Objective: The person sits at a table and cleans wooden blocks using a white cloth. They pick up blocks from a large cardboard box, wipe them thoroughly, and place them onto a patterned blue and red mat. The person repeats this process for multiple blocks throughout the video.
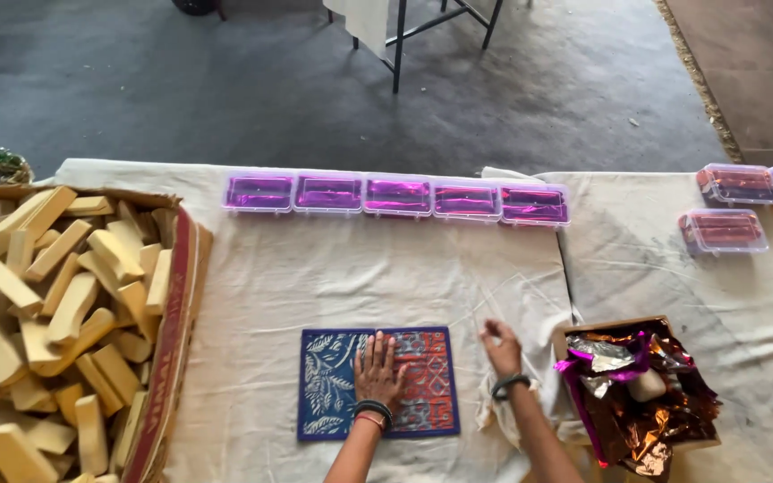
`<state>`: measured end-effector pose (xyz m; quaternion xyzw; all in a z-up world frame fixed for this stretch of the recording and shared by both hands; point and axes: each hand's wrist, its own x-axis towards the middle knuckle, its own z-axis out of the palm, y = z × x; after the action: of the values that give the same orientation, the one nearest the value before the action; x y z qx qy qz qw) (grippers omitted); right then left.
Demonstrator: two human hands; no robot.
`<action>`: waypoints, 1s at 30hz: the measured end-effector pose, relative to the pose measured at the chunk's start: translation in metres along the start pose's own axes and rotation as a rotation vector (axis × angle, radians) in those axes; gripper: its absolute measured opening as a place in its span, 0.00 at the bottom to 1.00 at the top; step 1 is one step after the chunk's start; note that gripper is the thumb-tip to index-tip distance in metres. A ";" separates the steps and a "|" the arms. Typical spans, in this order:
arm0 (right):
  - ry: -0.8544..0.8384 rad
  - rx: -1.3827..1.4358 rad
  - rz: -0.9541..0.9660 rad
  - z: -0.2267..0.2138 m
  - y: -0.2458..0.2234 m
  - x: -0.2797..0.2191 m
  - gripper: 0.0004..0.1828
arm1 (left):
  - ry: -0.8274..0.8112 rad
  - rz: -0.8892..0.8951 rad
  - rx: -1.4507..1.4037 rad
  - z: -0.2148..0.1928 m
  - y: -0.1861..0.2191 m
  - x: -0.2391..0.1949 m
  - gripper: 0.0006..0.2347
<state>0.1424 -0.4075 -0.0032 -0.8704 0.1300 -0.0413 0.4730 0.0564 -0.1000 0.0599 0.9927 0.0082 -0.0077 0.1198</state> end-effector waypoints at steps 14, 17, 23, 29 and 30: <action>0.282 -0.011 0.140 -0.104 0.021 0.248 0.35 | 0.122 0.079 -0.029 -0.019 -0.010 -0.021 0.28; 0.297 -0.025 0.116 -0.104 0.034 0.282 0.36 | 0.103 0.055 -0.034 -0.024 -0.007 -0.019 0.28; 0.307 0.092 0.190 -0.090 0.007 0.317 0.35 | 0.106 0.044 -0.028 -0.028 -0.010 -0.017 0.28; 0.336 0.262 0.305 -0.084 0.030 0.340 0.30 | 0.125 0.066 -0.027 -0.018 -0.012 -0.016 0.28; 0.364 0.189 0.249 -0.082 0.033 0.342 0.29 | 0.139 0.073 -0.027 -0.017 -0.013 -0.017 0.28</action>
<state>0.4490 -0.5823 -0.0031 -0.7779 0.3148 -0.1508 0.5225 0.0396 -0.0839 0.0737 0.9888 -0.0197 0.0659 0.1323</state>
